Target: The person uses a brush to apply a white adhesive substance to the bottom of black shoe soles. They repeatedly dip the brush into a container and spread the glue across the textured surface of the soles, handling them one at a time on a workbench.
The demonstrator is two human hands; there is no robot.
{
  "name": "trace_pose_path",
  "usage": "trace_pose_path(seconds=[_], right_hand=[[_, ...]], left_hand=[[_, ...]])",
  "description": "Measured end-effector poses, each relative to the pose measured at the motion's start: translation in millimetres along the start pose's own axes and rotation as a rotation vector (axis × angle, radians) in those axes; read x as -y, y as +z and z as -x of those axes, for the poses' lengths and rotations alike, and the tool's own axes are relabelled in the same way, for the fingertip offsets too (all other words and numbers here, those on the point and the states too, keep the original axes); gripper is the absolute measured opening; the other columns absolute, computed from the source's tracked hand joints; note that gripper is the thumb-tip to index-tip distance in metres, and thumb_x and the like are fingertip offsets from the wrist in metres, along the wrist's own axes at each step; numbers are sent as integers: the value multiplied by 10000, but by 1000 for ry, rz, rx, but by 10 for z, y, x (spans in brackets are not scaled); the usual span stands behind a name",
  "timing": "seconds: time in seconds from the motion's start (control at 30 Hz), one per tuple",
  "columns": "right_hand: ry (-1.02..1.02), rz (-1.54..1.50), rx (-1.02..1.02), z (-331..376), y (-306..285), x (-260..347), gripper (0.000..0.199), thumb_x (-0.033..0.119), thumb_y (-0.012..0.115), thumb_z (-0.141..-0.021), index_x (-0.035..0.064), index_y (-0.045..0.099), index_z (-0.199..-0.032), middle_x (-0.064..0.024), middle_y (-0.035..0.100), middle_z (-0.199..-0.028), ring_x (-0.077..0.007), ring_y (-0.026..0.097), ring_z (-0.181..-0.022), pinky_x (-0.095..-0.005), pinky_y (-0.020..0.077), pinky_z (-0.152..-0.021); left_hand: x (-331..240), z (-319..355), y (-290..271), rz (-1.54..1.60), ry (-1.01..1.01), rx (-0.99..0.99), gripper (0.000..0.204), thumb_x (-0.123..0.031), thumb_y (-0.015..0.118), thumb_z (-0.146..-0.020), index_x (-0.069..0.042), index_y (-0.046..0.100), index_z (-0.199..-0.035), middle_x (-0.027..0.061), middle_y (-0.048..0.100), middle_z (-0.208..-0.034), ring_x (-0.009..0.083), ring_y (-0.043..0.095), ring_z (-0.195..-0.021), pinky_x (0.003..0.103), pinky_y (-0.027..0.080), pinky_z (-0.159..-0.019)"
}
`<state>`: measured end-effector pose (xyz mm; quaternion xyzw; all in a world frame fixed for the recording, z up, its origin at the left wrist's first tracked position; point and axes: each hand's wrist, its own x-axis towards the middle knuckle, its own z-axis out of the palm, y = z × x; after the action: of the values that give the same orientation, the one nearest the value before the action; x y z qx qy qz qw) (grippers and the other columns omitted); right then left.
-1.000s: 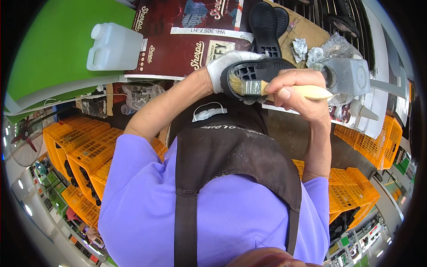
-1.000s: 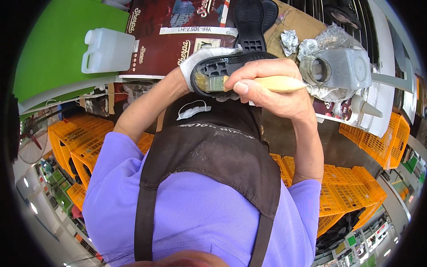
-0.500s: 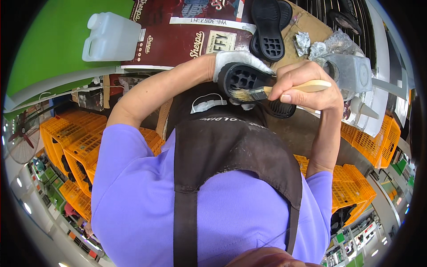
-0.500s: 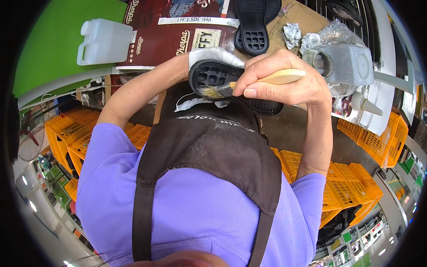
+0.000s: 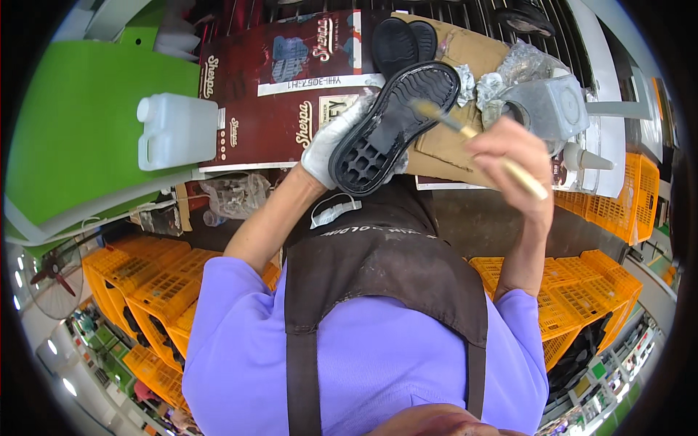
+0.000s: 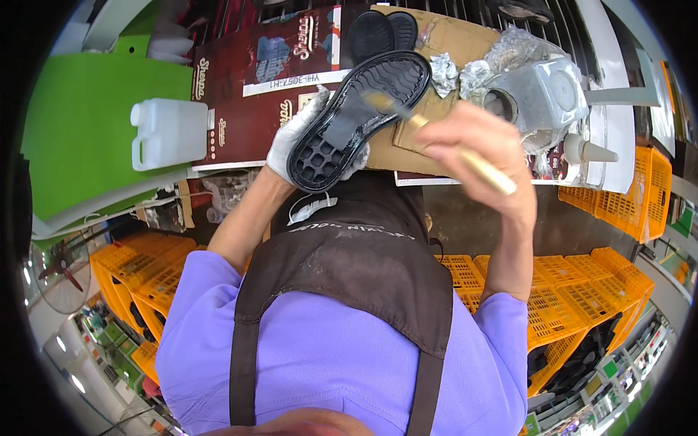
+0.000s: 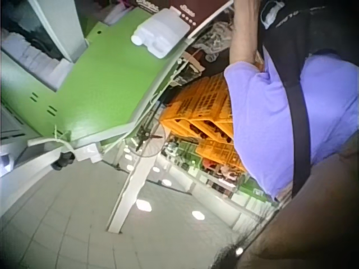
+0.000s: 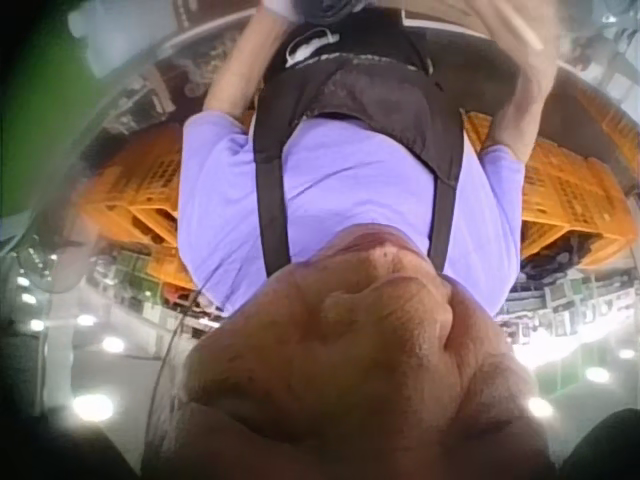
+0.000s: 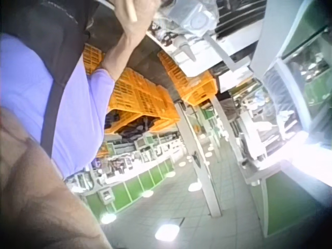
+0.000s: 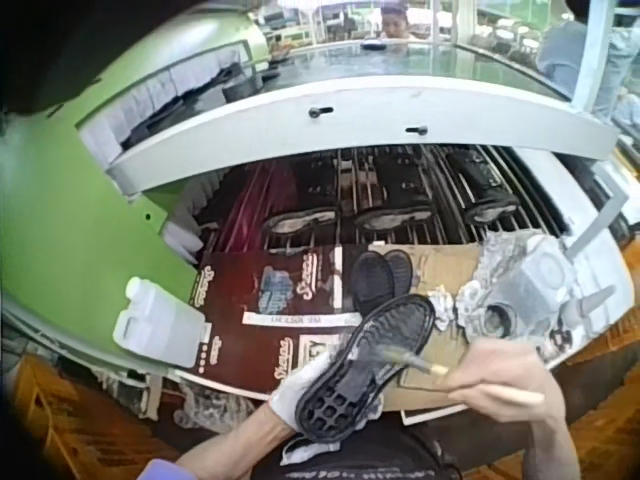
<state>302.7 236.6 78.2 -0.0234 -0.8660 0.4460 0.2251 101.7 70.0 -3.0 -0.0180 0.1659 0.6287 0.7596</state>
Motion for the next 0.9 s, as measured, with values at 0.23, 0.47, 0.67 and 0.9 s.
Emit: trace_pose_path(seconds=[0.23,0.47,0.67,0.9], right_hand=[[63,57,93,52,269,-31,262,0,691,-692,85,675,-939,-56,551,-746,-184,571,-680,-278,454,-576],[228,269,-132,46,162,-212,164,21,661,-770,27,658,-934,-97,556,-715,-219,570,-641,-301,451,-587],[158,251,-295,50,483,-108,172,35,672,-763,20,647,-933,-114,574,-710,-240,577,-611,-321,464,-538],[287,-371,-38,92,615,124,139,113,672,-782,21,674,-886,-29,580,-651,-116,535,-558,-267,434,-483]], left_hand=[[-17,59,31,-89,-112,-33,510,-434,360,-946,-11,500,-1193,212,615,-1004,343,639,-723,400,561,-588],[118,103,47,-148,-33,-142,474,-366,332,-967,20,474,-1205,195,607,-1033,276,642,-821,391,552,-701],[149,78,-57,-322,-3,58,430,-322,297,-991,-27,443,-1267,99,588,-1109,163,598,-938,301,482,-853],[74,83,-38,-272,111,-43,452,-359,308,-979,-19,469,-1229,130,596,-1075,209,600,-934,331,480,-852]])
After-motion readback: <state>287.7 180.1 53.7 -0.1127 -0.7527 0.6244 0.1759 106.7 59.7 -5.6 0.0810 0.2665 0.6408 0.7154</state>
